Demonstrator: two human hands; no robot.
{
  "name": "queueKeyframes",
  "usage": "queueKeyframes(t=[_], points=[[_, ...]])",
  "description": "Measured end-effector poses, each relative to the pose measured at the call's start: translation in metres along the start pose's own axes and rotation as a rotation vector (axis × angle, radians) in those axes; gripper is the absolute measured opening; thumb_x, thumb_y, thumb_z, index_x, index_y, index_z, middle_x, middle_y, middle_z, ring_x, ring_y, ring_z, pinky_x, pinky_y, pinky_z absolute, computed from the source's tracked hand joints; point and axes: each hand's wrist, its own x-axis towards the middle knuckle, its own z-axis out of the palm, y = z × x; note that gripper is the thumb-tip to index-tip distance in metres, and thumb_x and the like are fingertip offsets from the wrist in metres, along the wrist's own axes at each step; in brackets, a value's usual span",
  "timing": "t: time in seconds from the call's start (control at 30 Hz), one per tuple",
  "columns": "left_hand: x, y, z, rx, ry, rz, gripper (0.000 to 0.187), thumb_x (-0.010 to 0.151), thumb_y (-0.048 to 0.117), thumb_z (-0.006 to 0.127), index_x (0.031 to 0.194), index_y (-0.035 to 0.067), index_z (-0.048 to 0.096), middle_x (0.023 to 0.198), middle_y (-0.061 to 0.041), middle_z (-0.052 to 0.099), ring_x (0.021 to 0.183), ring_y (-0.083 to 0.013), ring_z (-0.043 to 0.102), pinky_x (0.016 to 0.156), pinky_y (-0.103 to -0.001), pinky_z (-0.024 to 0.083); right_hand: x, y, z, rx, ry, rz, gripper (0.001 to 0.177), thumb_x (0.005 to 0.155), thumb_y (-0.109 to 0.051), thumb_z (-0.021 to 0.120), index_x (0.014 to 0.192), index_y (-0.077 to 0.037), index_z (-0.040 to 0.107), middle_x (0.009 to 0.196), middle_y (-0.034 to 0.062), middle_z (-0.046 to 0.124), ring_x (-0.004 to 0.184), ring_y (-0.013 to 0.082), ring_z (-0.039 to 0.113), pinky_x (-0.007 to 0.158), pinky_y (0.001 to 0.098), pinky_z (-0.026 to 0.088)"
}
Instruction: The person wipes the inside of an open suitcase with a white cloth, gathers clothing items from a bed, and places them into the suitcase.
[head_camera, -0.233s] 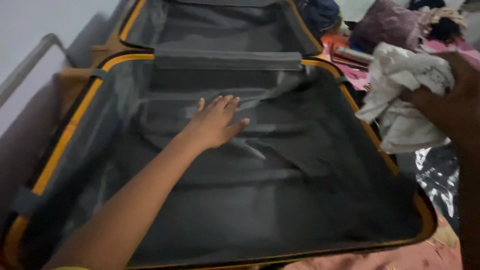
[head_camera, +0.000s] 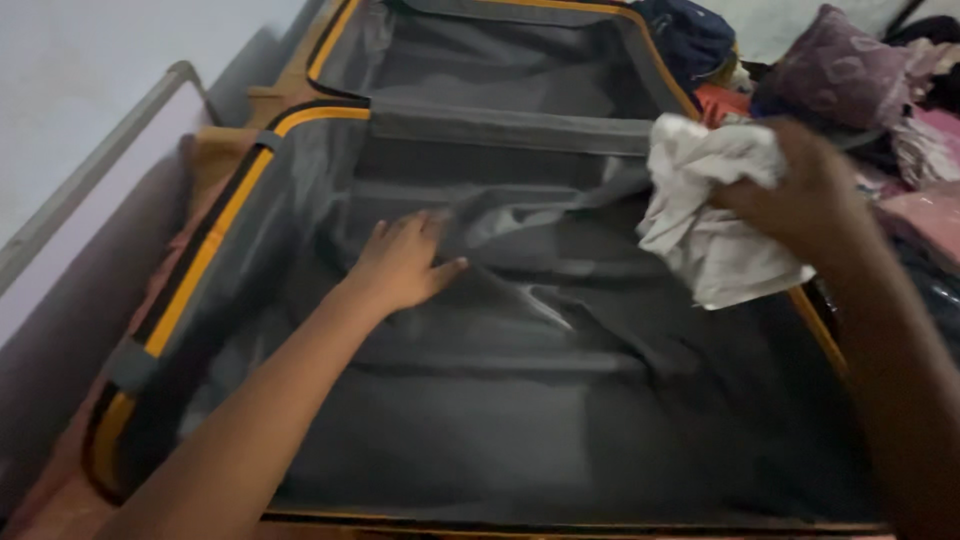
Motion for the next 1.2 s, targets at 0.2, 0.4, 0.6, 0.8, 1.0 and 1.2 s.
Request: queueKeyframes(t=[0.2, 0.4, 0.6, 0.8, 1.0, 1.2], points=[[-0.034, -0.046, -0.003, 0.056, -0.064, -0.290, 0.074, 0.090, 0.047, 0.067, 0.148, 0.010, 0.042, 0.156, -0.015, 0.040, 0.143, -0.0391, 0.035, 0.105, -0.059, 0.039, 0.034, 0.033, 0.109, -0.264, -0.135, -0.028, 0.071, 0.081, -0.037, 0.078, 0.142, -0.009, 0.053, 0.115, 0.0290, 0.067, 0.104, 0.0478, 0.068, 0.085, 0.0544, 0.055], [-0.046, -0.082, 0.008, 0.215, -0.494, -0.415, 0.059, 0.088, 0.047, 0.072, 0.133, 0.010, 0.069, 0.139, -0.012, 0.067, 0.128, -0.0315, 0.064, 0.106, -0.047, 0.053, 0.004, 0.026, 0.206, -0.430, -0.601, 0.287, 0.082, 0.095, -0.062, 0.060, 0.150, -0.003, 0.042, 0.128, 0.0310, 0.066, 0.116, 0.0440, 0.071, 0.097, 0.0506, 0.057], [-0.056, -0.098, 0.019, 0.160, -0.529, -0.477, 0.062, 0.081, 0.046, 0.081, 0.132, 0.013, 0.068, 0.139, -0.012, 0.063, 0.129, -0.0318, 0.060, 0.105, -0.046, 0.051, -0.049, -0.044, 0.271, -0.295, -0.634, -0.068, 0.066, 0.090, -0.045, 0.067, 0.142, -0.008, 0.049, 0.126, 0.0256, 0.064, 0.112, 0.0379, 0.067, 0.094, 0.0470, 0.055], [-0.049, -0.119, 0.038, 0.129, -0.498, -0.521, 0.048, 0.085, 0.035, 0.075, 0.126, 0.011, 0.072, 0.134, -0.014, 0.068, 0.125, -0.0318, 0.065, 0.102, -0.045, 0.054, -0.035, -0.124, 0.295, 0.274, -0.808, -0.120, 0.056, 0.088, -0.030, 0.068, 0.139, -0.013, 0.053, 0.123, 0.0166, 0.068, 0.109, 0.0302, 0.069, 0.094, 0.0425, 0.056], [-0.058, -0.143, 0.056, 0.117, -0.231, -0.637, 0.043, 0.084, 0.030, 0.079, 0.120, 0.007, 0.073, 0.130, -0.019, 0.066, 0.121, -0.0328, 0.066, 0.098, -0.040, 0.055, 0.005, -0.125, 0.253, 0.623, -0.785, 0.010, 0.048, 0.089, -0.026, 0.068, 0.133, -0.008, 0.059, 0.121, 0.0182, 0.072, 0.105, 0.0299, 0.072, 0.092, 0.0429, 0.059], [-0.060, -0.145, 0.056, 0.141, -0.325, -0.622, 0.033, 0.088, 0.024, 0.074, 0.117, 0.008, 0.075, 0.128, -0.016, 0.070, 0.121, -0.0321, 0.067, 0.099, -0.042, 0.056, 0.007, -0.135, 0.247, 0.056, -0.711, -0.014, 0.070, 0.079, -0.033, 0.081, 0.137, -0.007, 0.053, 0.128, 0.0285, 0.061, 0.109, 0.0400, 0.068, 0.091, 0.0508, 0.061]])
